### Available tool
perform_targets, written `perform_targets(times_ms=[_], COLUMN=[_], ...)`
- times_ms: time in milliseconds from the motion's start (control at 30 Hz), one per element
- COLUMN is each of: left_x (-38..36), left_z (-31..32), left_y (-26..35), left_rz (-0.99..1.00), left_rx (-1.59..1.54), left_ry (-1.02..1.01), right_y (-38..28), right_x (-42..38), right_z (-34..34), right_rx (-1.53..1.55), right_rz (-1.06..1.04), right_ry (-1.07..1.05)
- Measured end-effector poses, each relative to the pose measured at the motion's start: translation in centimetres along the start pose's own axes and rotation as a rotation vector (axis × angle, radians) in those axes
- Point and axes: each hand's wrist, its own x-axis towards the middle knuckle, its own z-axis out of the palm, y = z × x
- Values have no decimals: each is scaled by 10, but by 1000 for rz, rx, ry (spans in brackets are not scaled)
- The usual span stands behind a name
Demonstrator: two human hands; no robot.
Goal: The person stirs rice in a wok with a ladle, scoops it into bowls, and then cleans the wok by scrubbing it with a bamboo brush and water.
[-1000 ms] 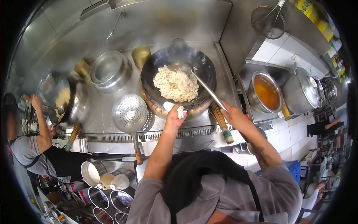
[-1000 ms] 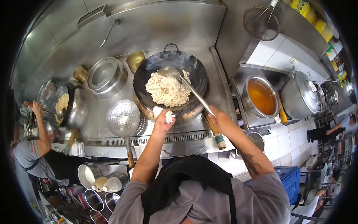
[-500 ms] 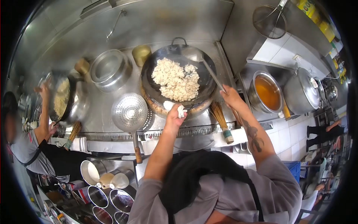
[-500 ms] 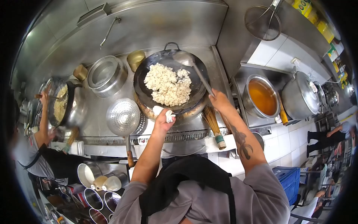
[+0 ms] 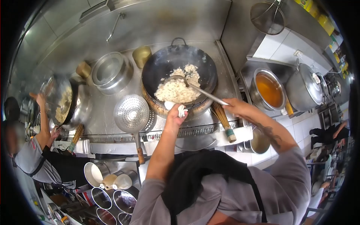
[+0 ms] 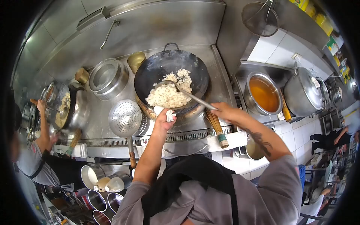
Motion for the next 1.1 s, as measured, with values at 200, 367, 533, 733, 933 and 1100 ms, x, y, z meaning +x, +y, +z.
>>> perform_targets(times_ms=[200, 367, 533, 733, 933, 1100], left_x=[-111, -87, -140, -69, -109, -146], left_z=[47, 37, 45, -42, -25, 47], left_y=[-45, -30, -49, -94, -73, -27], left_rz=[15, 46, -53, 166, 17, -19], left_rx=[-98, -146, -61, -84, -154, -58], left_ry=[86, -61, 2, 8, -43, 38], right_y=[-15, -11, -24, -6, -5, -38], right_x=[-33, -65, -113, -70, -104, -154], right_z=[-6, 4, -21, 7, 7, -38], right_rx=[-641, -561, -291, -423, -554, -452], right_rz=[-96, -272, -342, -107, -277, -333], right_ry=[262, 339, 123, 244, 303, 8])
